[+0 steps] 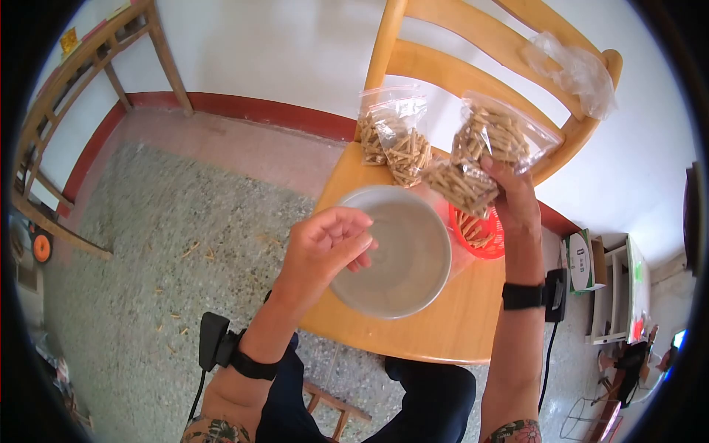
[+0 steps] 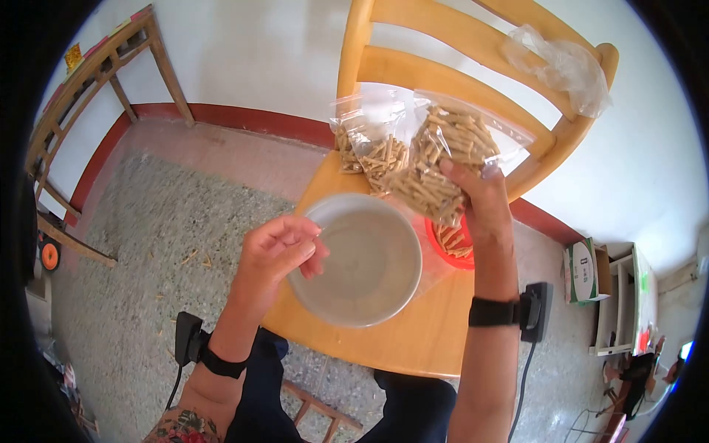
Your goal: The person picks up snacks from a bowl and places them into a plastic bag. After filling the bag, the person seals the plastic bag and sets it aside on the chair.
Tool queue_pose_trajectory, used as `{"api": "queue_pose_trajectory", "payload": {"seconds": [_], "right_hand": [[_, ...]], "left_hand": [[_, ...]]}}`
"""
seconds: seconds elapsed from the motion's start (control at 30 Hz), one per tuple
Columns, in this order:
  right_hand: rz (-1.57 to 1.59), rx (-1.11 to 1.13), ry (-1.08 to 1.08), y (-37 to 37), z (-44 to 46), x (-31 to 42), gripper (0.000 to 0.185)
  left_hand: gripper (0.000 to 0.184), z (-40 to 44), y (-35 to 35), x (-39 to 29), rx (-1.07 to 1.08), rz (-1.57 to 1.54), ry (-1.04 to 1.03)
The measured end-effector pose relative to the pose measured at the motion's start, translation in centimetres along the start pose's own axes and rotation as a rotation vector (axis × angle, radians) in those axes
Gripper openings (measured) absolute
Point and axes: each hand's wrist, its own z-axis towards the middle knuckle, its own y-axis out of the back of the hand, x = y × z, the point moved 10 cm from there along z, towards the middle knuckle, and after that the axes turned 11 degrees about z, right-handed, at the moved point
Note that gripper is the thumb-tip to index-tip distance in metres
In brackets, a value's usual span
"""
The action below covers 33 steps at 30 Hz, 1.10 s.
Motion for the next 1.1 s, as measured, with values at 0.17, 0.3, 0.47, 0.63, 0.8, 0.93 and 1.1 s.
{"api": "queue_pose_trajectory", "payload": {"seconds": [0.17,0.3,0.47,0.63,0.8,0.93,1.1], "right_hand": [[-0.133,-0.008,-0.060,0.4,4.3,-1.5,0.044],[-0.145,0.078,-0.143,-0.4,5.8,-4.7,0.047],[-0.192,0.127,-0.270,-0.1,6.4,-9.2,0.048],[-0.156,0.131,-0.322,-0.3,6.7,-11.2,0.048],[-0.274,0.112,-0.312,0.5,7.5,-12.1,0.048],[-0.402,0.055,-0.190,1.4,7.7,-11.8,0.050],[-1.147,-0.133,-0.090,0.8,5.7,-7.8,0.062]], "left_hand": [[0.013,0.1,0.6,1.4,-0.005,-0.014,0.060],[0.013,0.2,0.2,2.3,0.026,-0.001,0.085],[0.014,0.1,-0.3,3.0,0.059,-0.028,0.115],[0.014,0.1,-0.6,3.7,0.070,-0.043,0.139],[0.014,0.1,-0.8,3.8,0.074,-0.041,0.130],[0.014,0.0,-0.6,3.8,0.074,-0.035,0.122],[0.014,0.0,-0.7,3.6,0.074,-0.033,0.126]]}}
